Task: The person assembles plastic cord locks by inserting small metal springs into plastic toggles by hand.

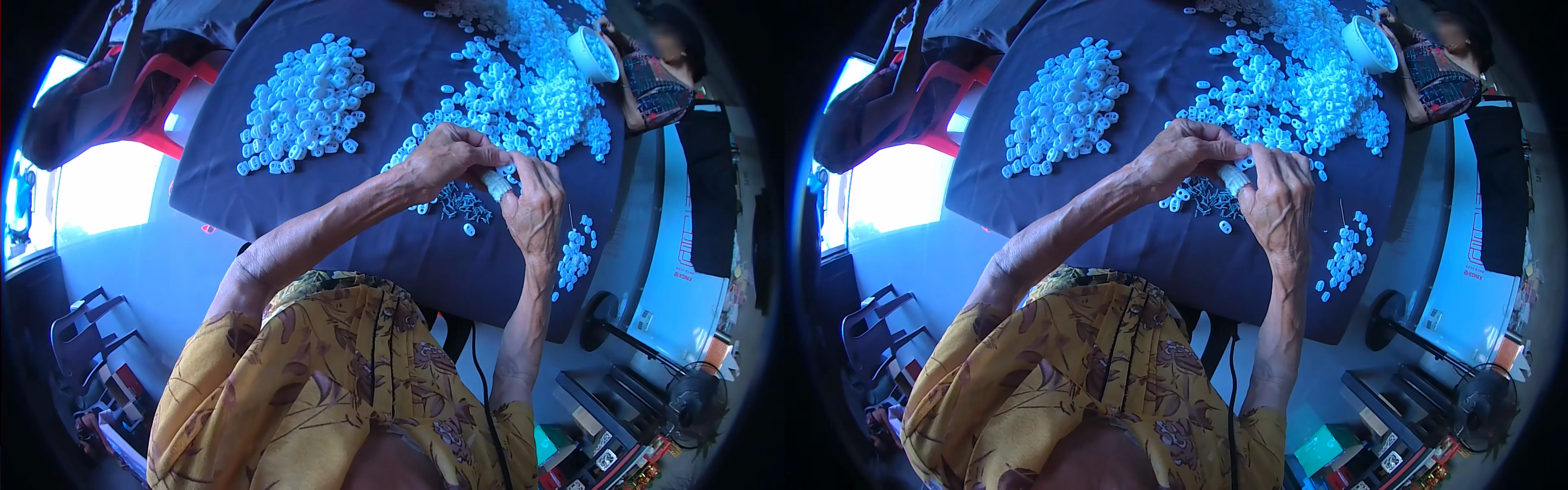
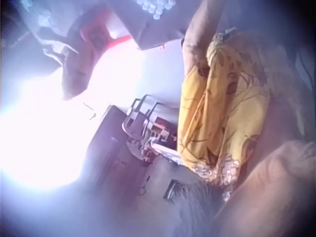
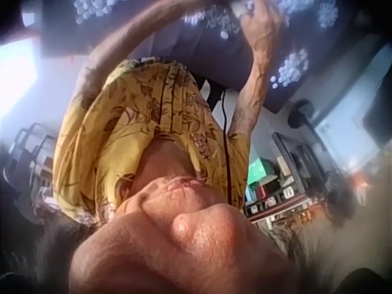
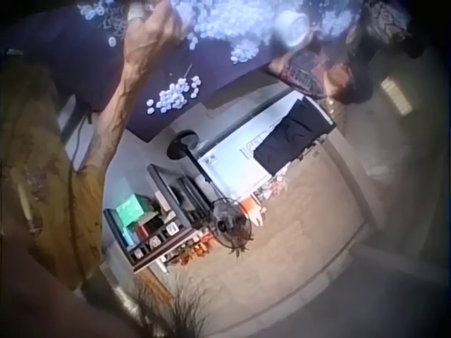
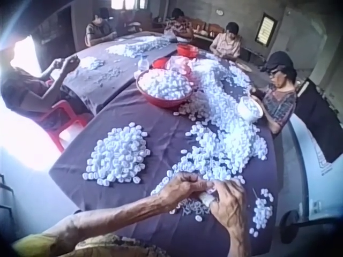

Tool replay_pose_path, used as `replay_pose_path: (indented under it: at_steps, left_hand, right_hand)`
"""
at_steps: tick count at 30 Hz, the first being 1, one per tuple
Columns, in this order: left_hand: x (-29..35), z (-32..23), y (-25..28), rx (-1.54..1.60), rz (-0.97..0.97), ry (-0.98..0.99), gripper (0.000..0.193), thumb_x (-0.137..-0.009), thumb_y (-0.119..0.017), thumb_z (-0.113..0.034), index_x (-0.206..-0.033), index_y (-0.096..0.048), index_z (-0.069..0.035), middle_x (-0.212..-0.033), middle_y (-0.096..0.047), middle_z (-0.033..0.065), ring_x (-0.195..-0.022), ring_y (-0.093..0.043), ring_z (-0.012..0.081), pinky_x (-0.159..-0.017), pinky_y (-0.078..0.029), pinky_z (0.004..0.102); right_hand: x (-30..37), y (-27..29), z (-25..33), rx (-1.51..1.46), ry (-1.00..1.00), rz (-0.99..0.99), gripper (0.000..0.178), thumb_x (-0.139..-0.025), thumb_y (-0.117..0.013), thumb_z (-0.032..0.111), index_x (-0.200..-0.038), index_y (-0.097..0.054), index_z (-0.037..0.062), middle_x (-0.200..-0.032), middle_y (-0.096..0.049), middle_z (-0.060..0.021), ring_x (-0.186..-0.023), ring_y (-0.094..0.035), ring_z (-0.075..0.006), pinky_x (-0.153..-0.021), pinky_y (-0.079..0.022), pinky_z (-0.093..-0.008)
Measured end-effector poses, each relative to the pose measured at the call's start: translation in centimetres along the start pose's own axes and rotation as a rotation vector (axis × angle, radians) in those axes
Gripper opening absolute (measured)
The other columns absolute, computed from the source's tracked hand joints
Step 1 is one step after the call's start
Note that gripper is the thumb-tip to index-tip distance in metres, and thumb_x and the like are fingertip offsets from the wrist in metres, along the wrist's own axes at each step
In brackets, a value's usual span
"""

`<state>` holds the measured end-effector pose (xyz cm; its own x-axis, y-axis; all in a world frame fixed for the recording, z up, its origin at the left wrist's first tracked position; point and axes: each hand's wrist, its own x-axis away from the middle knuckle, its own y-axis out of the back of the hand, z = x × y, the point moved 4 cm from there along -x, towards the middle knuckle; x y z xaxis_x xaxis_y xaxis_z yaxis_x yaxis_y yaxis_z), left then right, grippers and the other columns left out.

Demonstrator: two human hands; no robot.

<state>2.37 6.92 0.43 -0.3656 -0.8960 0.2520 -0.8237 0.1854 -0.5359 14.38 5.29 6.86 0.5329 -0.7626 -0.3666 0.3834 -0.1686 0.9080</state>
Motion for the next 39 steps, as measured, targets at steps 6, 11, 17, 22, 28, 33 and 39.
replay_pose_path:
  at_steps: [6, 11, 17, 22, 28, 33, 39]
  left_hand:
    - [-0.1, 0.0, 0.2, 0.037, 0.013, 0.046, 0.019, -0.076, -0.066, -0.019, -0.077, -0.063, 0.0, -0.074, -0.062, 0.0104, -0.067, -0.061, 0.0169, -0.061, -0.053, 0.0297]
    - [-0.4, 0.2, 0.2, 0.026, 0.093, 0.067, 0.02, -0.077, -0.065, -0.02, -0.079, -0.063, 0.0, -0.073, -0.062, 0.0092, -0.062, -0.06, 0.0149, -0.058, -0.053, 0.0265]
    - [-1.0, 0.5, 0.4, -0.029, 0.119, 0.066, 0.022, -0.077, -0.065, -0.021, -0.079, -0.062, 0.001, -0.071, -0.062, 0.0093, -0.056, -0.059, 0.0138, -0.056, -0.052, 0.0248]
    - [-0.9, 0.5, 0.3, -0.04, 0.114, 0.05, 0.022, -0.076, -0.066, -0.021, -0.079, -0.063, 0.001, -0.071, -0.062, 0.0093, -0.057, -0.06, 0.014, -0.056, -0.052, 0.0246]
    - [-0.8, 0.8, 0.4, 0.001, 0.093, 0.087, 0.022, -0.076, -0.066, -0.021, -0.079, -0.062, 0.0, -0.072, -0.062, 0.0093, -0.058, -0.06, 0.0147, -0.058, -0.053, 0.0251]
    - [-0.3, 0.8, 0.3, -0.01, 0.117, 0.053, 0.021, -0.076, -0.066, -0.02, -0.08, -0.062, 0.001, -0.073, -0.062, 0.0093, -0.061, -0.061, 0.0156, -0.059, -0.053, 0.0254]
    - [-0.1, 1.0, 0.0, -0.038, 0.1, 0.046, 0.017, -0.078, -0.063, -0.017, -0.083, -0.063, -0.001, -0.077, -0.063, 0.008, -0.07, -0.061, 0.0152, -0.067, -0.052, 0.0278]
  right_hand:
    - [0.0, 0.0, 0.1, -0.009, -0.022, 0.037, 0.032, -0.061, -0.059, -0.001, -0.093, -0.054, -0.0038, -0.081, -0.058, -0.0149, -0.079, -0.055, -0.0305, -0.071, -0.043, -0.039]
    - [0.2, -0.3, -0.2, -0.032, -0.014, 0.022, 0.029, -0.06, -0.062, 0.0, -0.088, -0.055, -0.0038, -0.077, -0.057, -0.0137, -0.073, -0.054, -0.0283, -0.068, -0.043, -0.0372]
    - [0.0, -0.1, -0.1, -0.061, 0.015, 0.024, 0.022, -0.061, -0.061, 0.001, -0.081, -0.054, -0.0031, -0.072, -0.054, -0.0138, -0.07, -0.053, -0.0286, -0.065, -0.043, -0.0382]
    - [0.3, -0.4, -0.6, -0.094, 0.03, 0.055, 0.021, -0.063, -0.054, 0.002, -0.084, -0.052, -0.0039, -0.078, -0.055, -0.016, -0.073, -0.052, -0.0328, -0.064, -0.043, -0.04]
    - [0.3, -0.4, -0.9, -0.094, 0.036, 0.056, 0.022, -0.063, -0.053, 0.003, -0.083, -0.052, -0.0042, -0.078, -0.055, -0.0163, -0.071, -0.052, -0.0331, -0.062, -0.043, -0.0404]
    - [0.4, -0.5, -0.8, -0.076, 0.054, 0.065, 0.024, -0.062, -0.052, 0.003, -0.086, -0.053, -0.0044, -0.078, -0.055, -0.0174, -0.07, -0.053, -0.0347, -0.062, -0.044, -0.0409]
    - [0.6, -0.5, -1.0, -0.114, 0.074, 0.04, 0.025, -0.062, -0.053, 0.001, -0.086, -0.054, -0.0046, -0.076, -0.055, -0.0172, -0.069, -0.054, -0.0336, -0.061, -0.045, -0.0398]
